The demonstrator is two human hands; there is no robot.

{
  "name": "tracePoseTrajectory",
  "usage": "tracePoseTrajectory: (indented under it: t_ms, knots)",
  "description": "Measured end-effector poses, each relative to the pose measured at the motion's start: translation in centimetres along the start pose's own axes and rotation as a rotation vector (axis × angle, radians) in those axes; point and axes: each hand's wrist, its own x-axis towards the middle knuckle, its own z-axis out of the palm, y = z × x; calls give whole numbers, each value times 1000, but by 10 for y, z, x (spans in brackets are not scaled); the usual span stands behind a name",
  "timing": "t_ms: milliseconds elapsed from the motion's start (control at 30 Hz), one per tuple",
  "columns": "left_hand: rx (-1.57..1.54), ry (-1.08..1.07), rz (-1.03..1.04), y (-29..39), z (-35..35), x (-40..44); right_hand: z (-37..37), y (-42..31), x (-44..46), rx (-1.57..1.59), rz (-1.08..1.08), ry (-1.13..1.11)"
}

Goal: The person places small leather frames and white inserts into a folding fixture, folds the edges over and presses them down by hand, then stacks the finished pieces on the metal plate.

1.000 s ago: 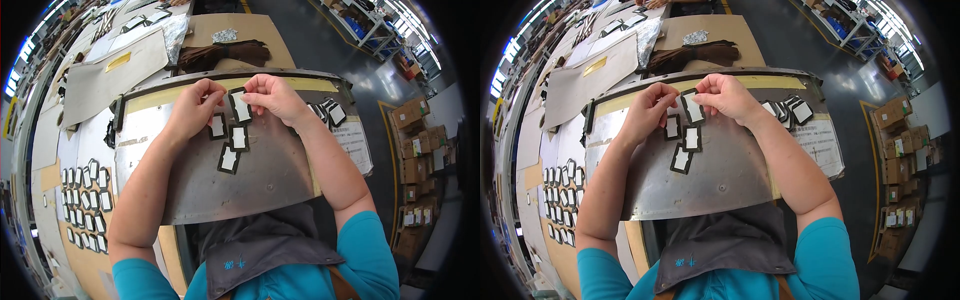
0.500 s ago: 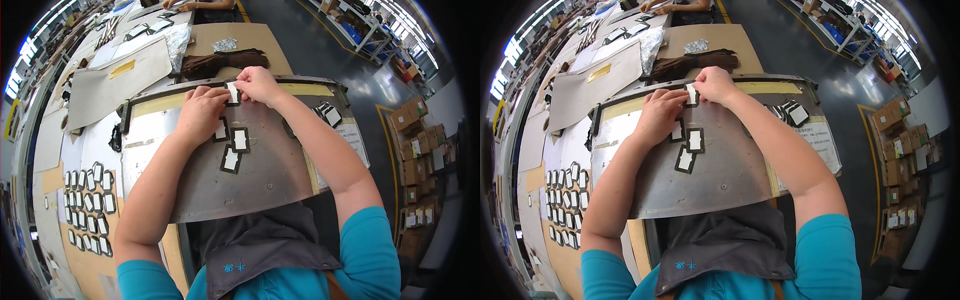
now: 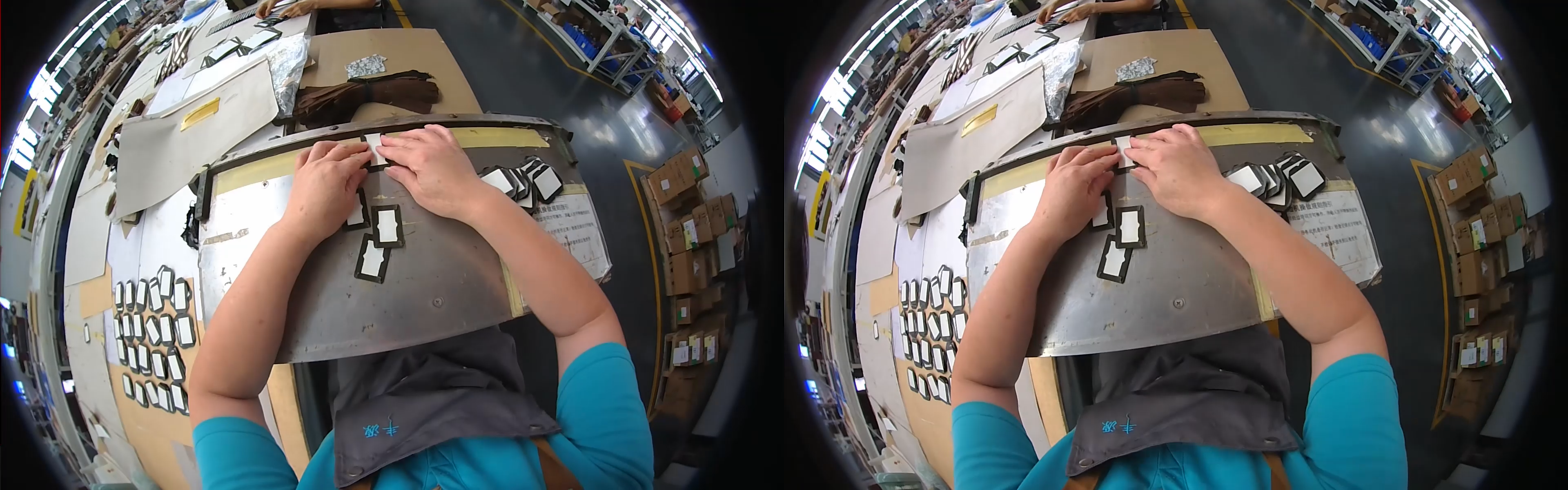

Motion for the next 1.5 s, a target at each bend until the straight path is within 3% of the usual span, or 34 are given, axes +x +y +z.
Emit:
tracePoseTrajectory:
  t_ms: [933,1133,1333,1433,1500]
  knots:
    - [147,2,-25,13,-5,-2,0,-6,4,-65,-72,71]
    - [125,32,0,7,-3,0,3,-2,2,18,-71,105]
    - [26,-16,-59,12,-10,0,-10,-2,2,116,-49,-22]
    - [2,72,4,9,-7,2,-8,0,4,203,32,114]
    - [-14,25,17,9,-7,3,-10,-3,4,251,62,70]
